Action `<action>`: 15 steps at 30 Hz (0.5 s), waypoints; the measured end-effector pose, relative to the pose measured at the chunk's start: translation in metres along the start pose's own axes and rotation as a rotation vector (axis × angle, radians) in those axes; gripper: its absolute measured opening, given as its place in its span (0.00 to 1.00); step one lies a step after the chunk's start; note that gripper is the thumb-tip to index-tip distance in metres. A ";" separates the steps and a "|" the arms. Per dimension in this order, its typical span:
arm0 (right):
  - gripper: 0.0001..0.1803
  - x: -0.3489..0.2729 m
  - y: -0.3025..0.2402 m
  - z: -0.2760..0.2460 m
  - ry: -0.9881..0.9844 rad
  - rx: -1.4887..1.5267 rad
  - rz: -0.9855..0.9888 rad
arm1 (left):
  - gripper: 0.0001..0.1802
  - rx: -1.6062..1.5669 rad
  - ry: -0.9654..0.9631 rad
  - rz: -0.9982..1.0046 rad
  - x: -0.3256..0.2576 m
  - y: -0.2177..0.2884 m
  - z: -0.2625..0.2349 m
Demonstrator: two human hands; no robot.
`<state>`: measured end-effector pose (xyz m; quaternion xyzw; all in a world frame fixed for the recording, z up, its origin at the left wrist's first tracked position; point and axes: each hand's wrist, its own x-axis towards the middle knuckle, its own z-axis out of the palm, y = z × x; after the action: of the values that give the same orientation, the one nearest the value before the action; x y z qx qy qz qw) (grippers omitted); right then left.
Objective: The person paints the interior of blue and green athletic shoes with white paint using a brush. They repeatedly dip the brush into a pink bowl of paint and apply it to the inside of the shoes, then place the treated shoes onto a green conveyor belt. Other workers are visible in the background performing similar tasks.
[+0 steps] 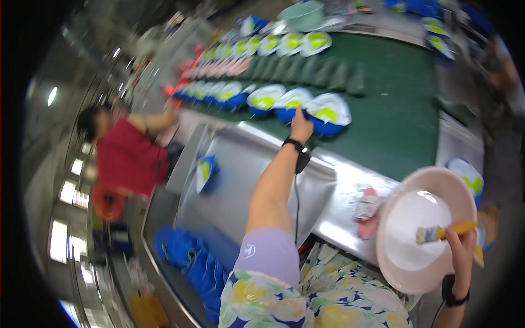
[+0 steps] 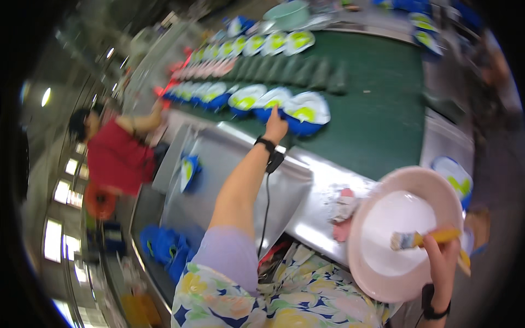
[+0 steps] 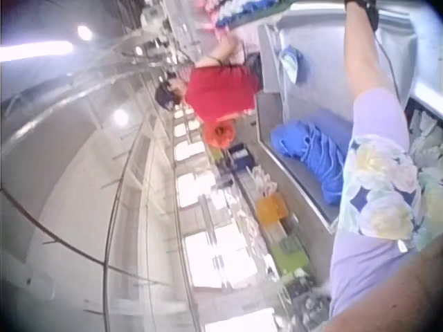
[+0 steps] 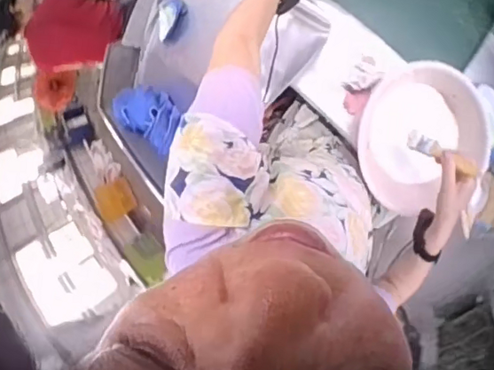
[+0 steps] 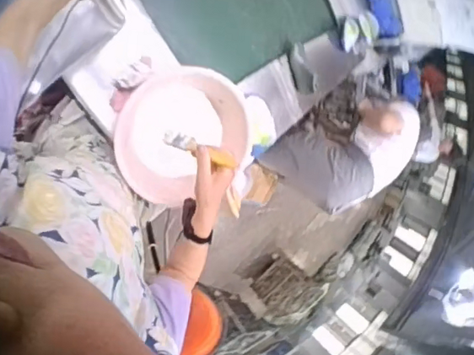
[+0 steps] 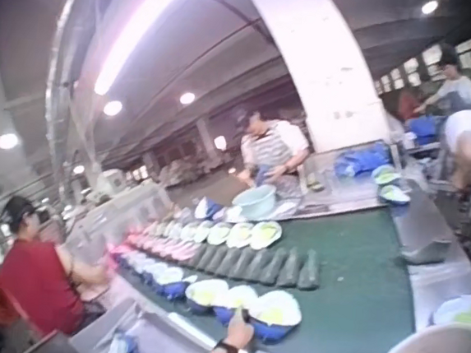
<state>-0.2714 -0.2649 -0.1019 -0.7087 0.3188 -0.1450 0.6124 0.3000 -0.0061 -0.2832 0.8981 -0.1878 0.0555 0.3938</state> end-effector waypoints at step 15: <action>0.09 0.007 -0.010 0.015 -0.029 -0.132 0.104 | 0.20 0.778 0.250 -0.358 -0.158 -0.295 -0.336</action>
<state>-0.2546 -0.2577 -0.0967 -0.7320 0.3553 -0.0813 0.5756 0.2833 0.4681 -0.2951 0.9842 0.0545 0.1609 0.0497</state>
